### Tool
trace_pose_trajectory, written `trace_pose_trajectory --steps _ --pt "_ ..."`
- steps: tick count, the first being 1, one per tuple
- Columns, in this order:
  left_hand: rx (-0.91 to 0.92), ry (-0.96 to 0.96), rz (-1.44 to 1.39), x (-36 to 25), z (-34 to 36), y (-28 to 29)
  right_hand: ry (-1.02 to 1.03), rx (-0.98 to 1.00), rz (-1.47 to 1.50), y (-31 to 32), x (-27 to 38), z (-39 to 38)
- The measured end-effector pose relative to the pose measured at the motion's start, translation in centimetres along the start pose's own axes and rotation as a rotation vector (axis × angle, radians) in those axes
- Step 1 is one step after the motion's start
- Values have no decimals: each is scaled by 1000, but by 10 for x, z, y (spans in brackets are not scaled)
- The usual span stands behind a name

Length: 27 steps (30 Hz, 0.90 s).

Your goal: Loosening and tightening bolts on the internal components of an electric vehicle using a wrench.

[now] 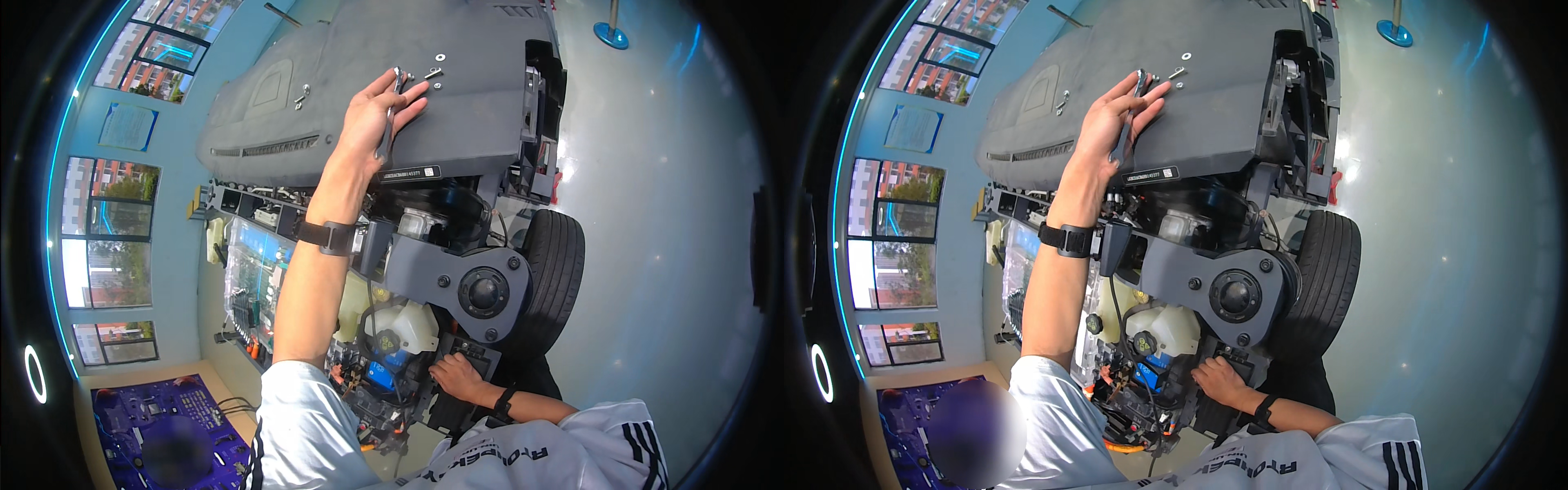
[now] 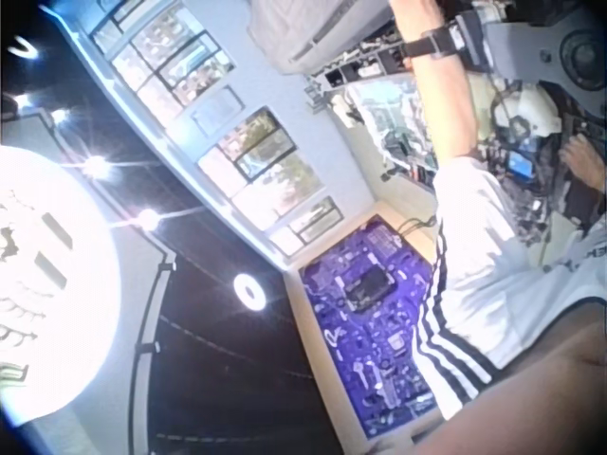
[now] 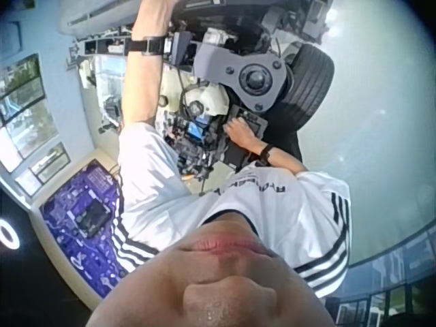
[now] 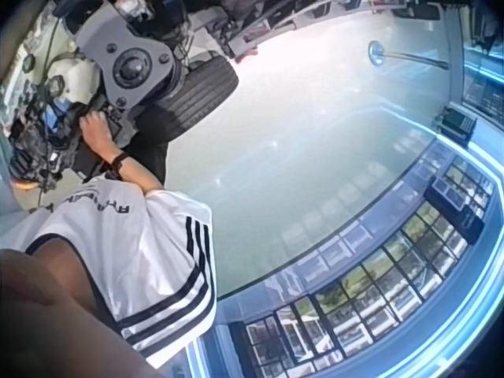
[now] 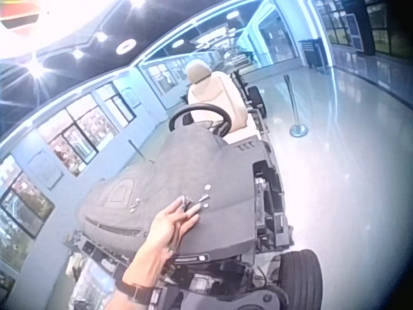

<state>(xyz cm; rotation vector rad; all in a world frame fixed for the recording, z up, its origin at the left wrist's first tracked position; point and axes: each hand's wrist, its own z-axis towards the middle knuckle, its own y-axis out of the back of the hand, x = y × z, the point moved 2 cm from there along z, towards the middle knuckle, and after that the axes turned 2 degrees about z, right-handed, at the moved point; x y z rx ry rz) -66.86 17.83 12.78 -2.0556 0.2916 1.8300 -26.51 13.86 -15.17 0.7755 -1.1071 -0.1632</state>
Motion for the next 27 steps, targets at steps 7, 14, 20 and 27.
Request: trace_pose_trajectory --steps 7,14,20,27 --pt "-44 2 134 -4 -1 1 14 -43 15 3 0 -2" --pt "-124 19 64 -15 -45 0 41 -103 9 4 2 -2" --pt "-54 -16 -58 -16 -158 -11 23 -106 153 15 10 -3" --pt "-210 240 -251 55 -337 44 -251 -149 523 105 55 0"
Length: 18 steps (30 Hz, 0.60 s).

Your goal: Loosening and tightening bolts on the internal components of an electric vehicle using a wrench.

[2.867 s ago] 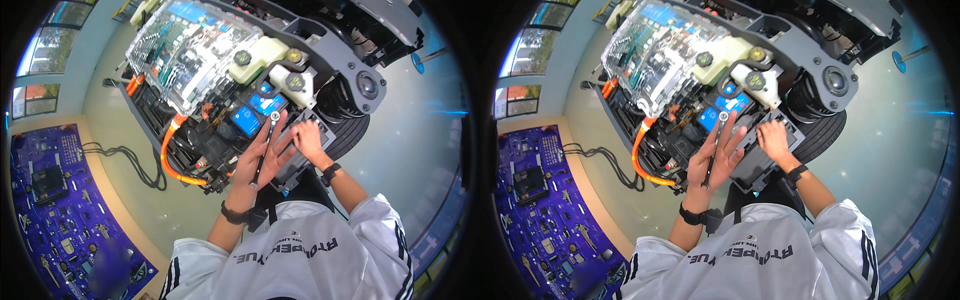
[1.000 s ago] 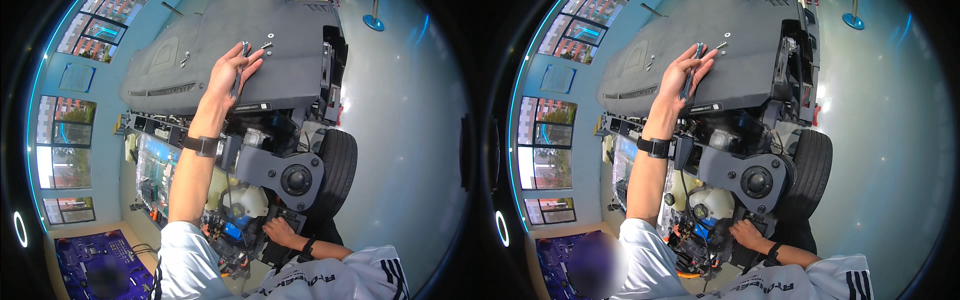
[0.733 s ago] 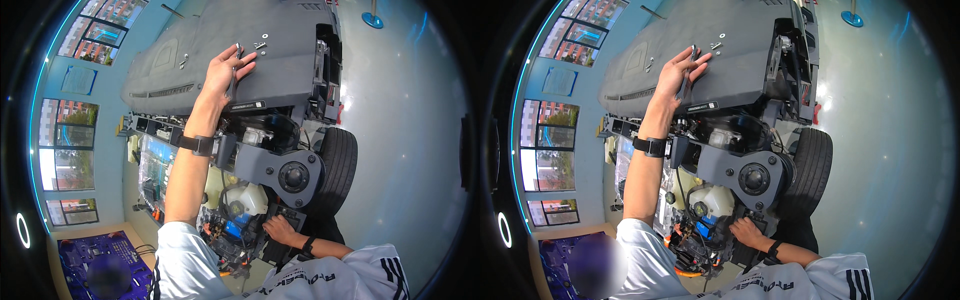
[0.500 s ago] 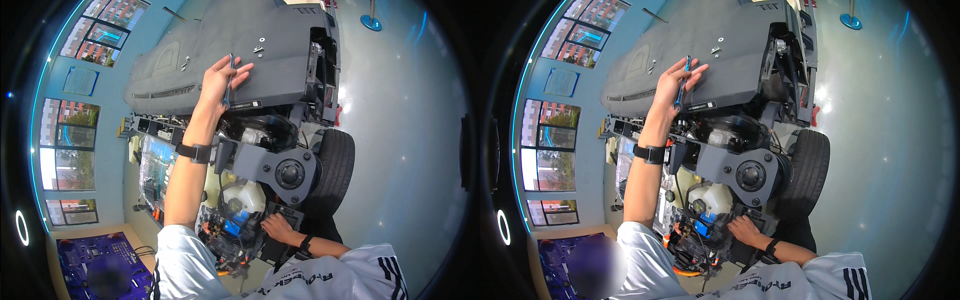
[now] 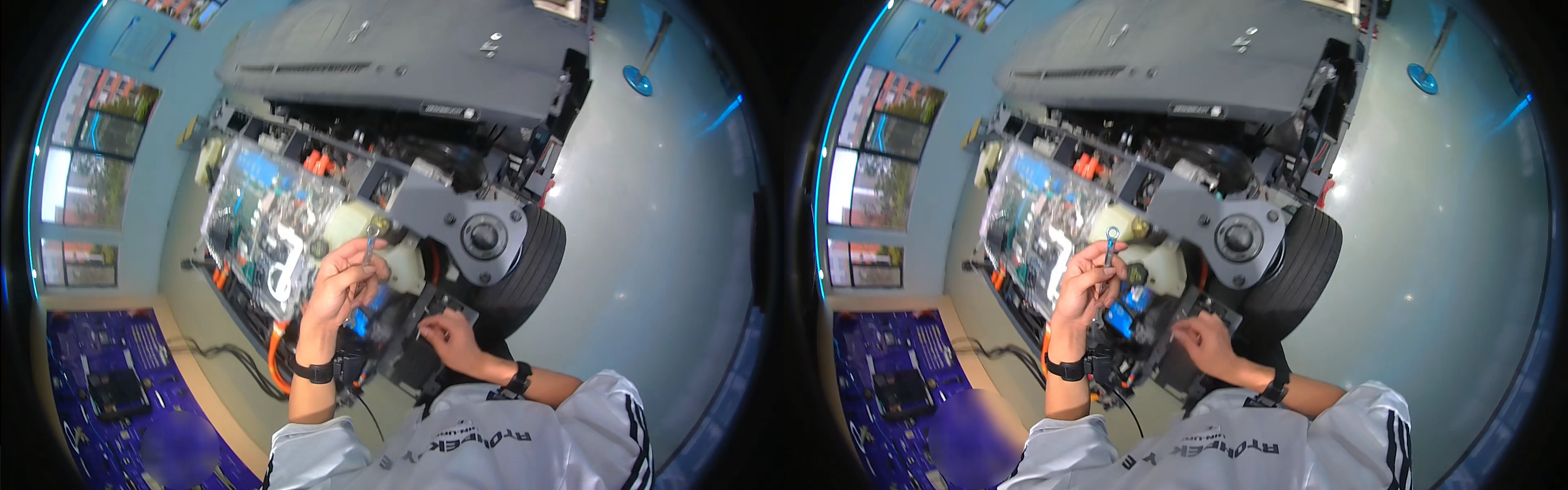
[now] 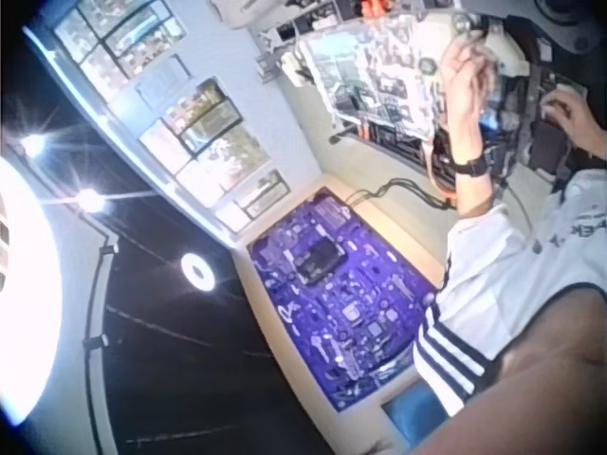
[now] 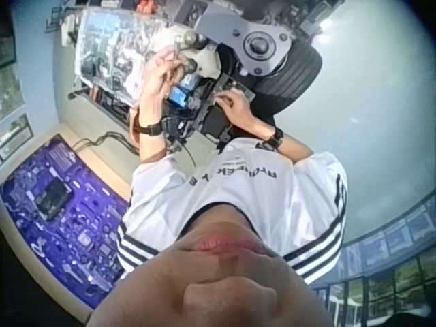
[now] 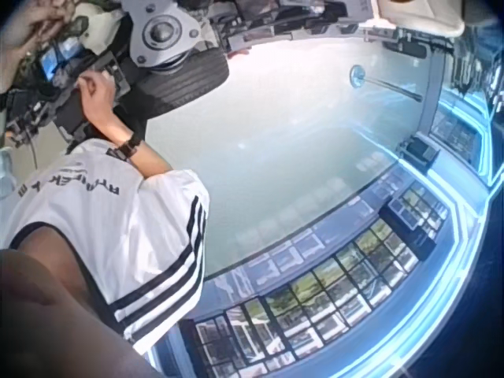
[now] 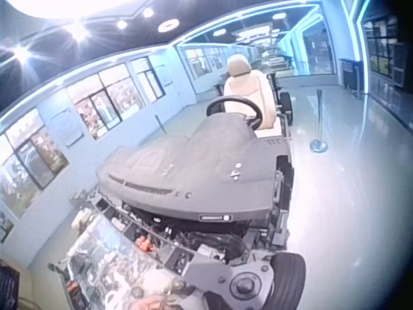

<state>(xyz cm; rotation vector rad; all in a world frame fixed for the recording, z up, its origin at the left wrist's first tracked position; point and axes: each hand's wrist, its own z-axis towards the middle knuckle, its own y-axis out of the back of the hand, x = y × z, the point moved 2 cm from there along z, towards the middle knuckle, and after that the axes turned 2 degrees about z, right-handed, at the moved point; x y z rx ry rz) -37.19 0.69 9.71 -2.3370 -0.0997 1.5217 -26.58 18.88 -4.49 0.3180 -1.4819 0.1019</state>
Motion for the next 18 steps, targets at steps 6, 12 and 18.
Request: trace_pose_trajectory --steps 6,12,18 --pt "-93 179 -113 91 -87 21 -258 -148 411 34 67 21" --pt "-324 249 -182 170 -161 47 278 -729 10 151 123 139" --pt "-509 301 -147 198 -216 66 364 -720 -813 267 138 269"
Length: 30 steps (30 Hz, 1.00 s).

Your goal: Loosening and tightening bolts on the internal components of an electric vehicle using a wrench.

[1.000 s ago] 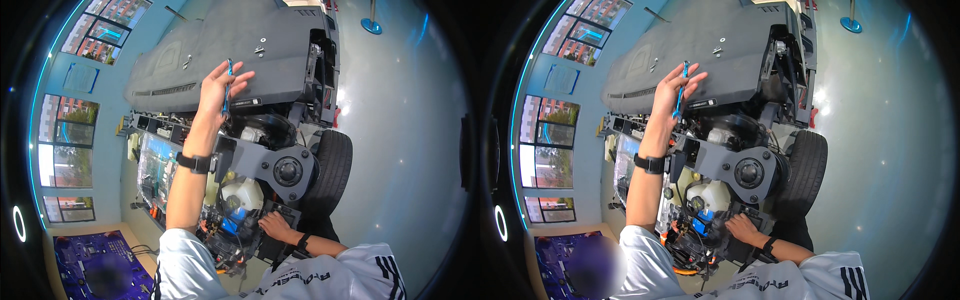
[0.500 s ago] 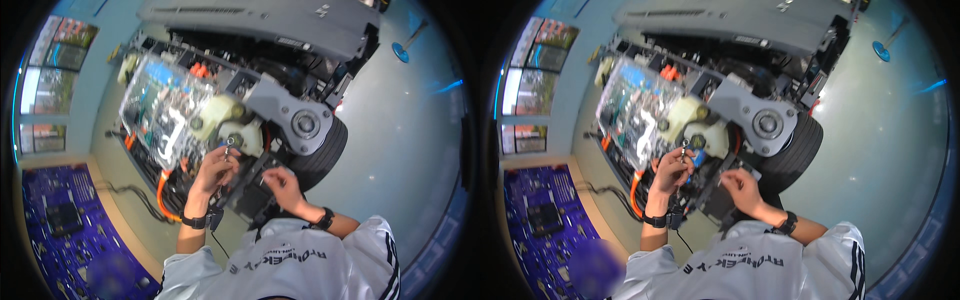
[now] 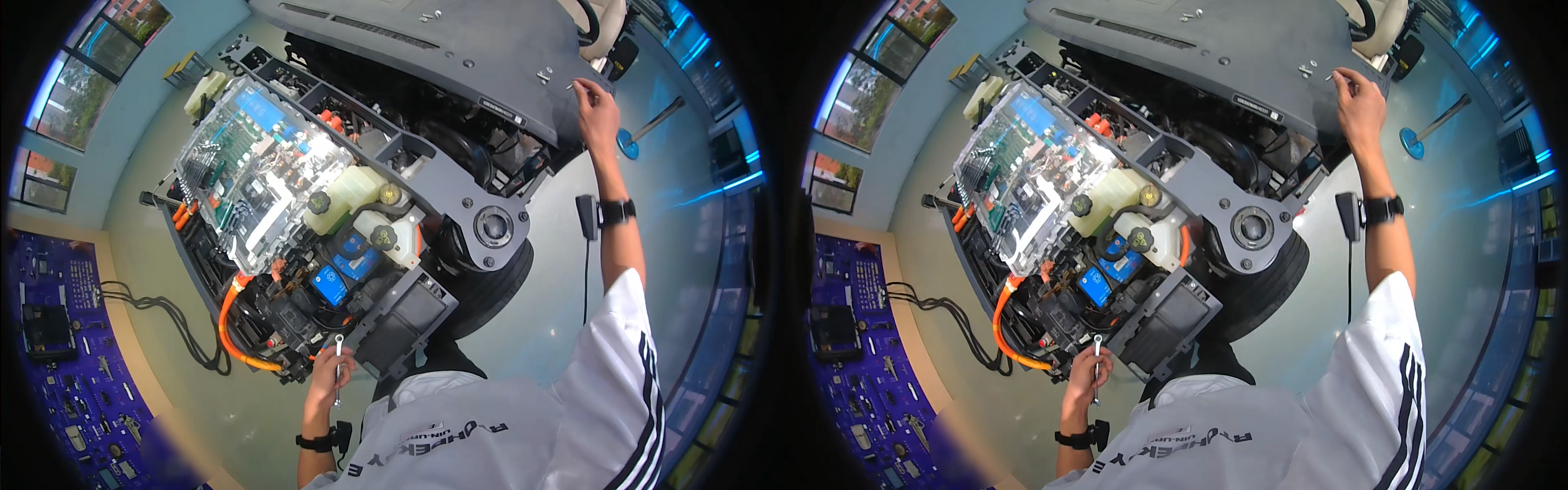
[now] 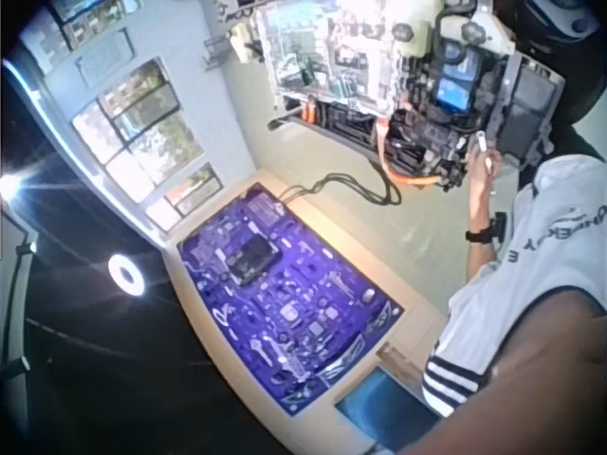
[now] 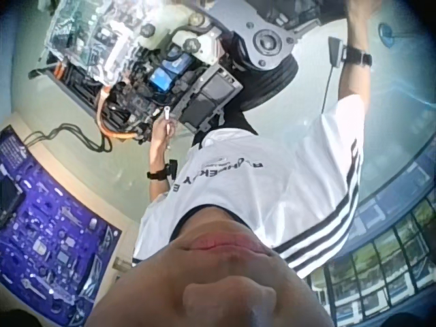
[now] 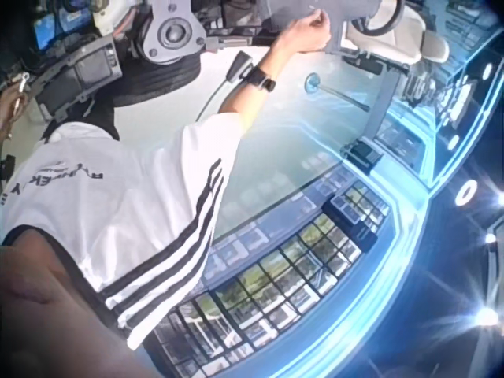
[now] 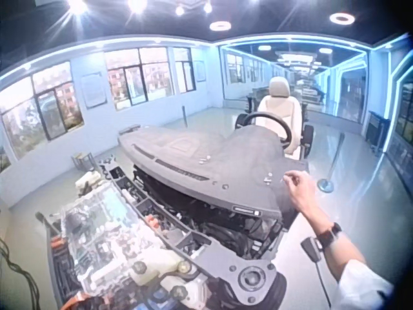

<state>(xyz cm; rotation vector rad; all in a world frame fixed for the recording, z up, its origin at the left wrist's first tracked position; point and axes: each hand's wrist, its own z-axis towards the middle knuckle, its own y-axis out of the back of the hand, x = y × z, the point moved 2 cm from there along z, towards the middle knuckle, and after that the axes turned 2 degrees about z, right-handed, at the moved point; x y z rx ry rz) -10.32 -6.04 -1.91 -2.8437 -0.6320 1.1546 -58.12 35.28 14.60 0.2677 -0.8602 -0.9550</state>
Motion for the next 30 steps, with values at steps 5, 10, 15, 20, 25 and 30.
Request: trace_pose_trajectory --steps 5,10,15,20,25,30 --pt "-80 1 -52 26 -9 10 -48 255 -214 -40 -29 24" --pt "-41 58 -154 37 -4 1 -12 306 -282 -48 -28 25" --pt "-11 80 -158 38 6 6 -35 231 -284 -58 -49 29" --pt "-62 44 -62 37 15 11 22 109 -367 -54 -40 26" --pt "-26 108 -1 50 16 17 69 36 -303 -49 -41 15" --pt "-61 177 67 78 18 31 247 -201 -486 -31 -26 -1"
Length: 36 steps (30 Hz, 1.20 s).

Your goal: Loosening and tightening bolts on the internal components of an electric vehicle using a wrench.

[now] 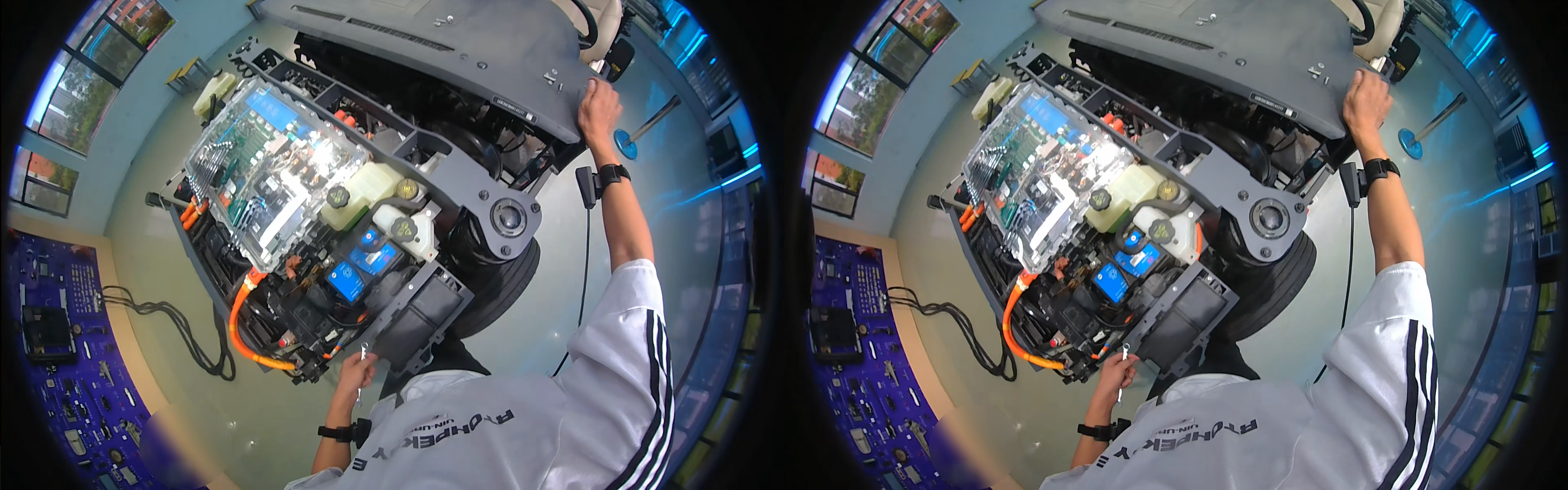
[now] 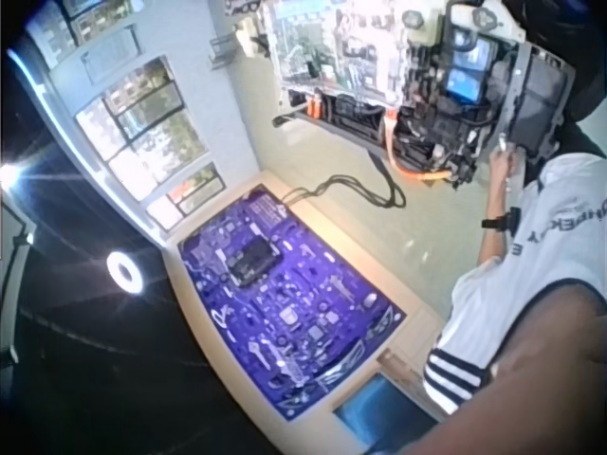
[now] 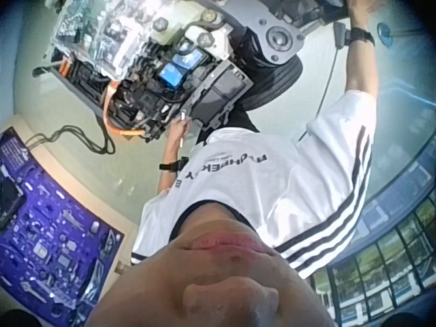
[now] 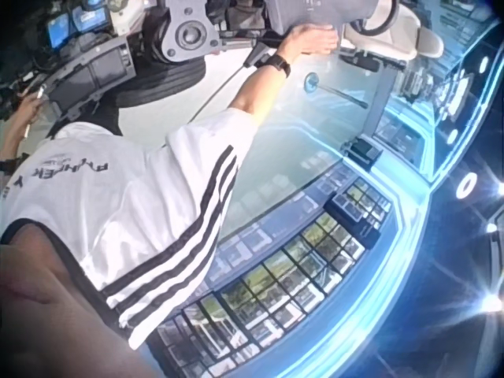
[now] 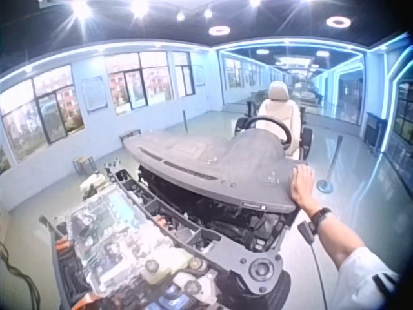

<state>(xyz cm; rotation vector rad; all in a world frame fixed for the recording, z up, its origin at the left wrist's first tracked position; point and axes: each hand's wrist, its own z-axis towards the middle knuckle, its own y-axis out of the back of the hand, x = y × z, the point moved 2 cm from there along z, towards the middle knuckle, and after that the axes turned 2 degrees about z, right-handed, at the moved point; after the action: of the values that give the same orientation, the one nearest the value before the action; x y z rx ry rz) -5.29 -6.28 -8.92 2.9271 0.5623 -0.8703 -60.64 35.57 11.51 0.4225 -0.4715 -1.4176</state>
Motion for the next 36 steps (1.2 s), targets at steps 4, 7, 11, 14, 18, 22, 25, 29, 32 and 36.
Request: trace_pose_trajectory --steps 4,7,11,14,18,22,25,29,32,36 --pt "-146 -120 201 14 11 11 -40 -32 258 22 -32 -32" --pt "-178 -227 187 37 29 22 -234 91 745 88 -35 -87" --pt "-193 -230 285 35 40 18 -330 251 269 108 -144 -210" --pt "-336 -319 327 47 46 17 -512 757 606 133 -129 -304" --pt "-508 -421 488 64 62 28 -449 1349 587 172 5 -381" --pt "-466 -290 336 76 81 33 -135 1335 623 162 82 -430" --pt "-455 -350 360 80 90 39 -305 1250 591 145 124 -434" --pt "-384 -297 137 51 84 33 -417 1333 488 111 134 -446" --pt "-427 -418 394 55 93 36 -426 1335 477 104 134 -445" --pt "-357 -291 152 59 90 33 -405 1351 562 111 133 -437"
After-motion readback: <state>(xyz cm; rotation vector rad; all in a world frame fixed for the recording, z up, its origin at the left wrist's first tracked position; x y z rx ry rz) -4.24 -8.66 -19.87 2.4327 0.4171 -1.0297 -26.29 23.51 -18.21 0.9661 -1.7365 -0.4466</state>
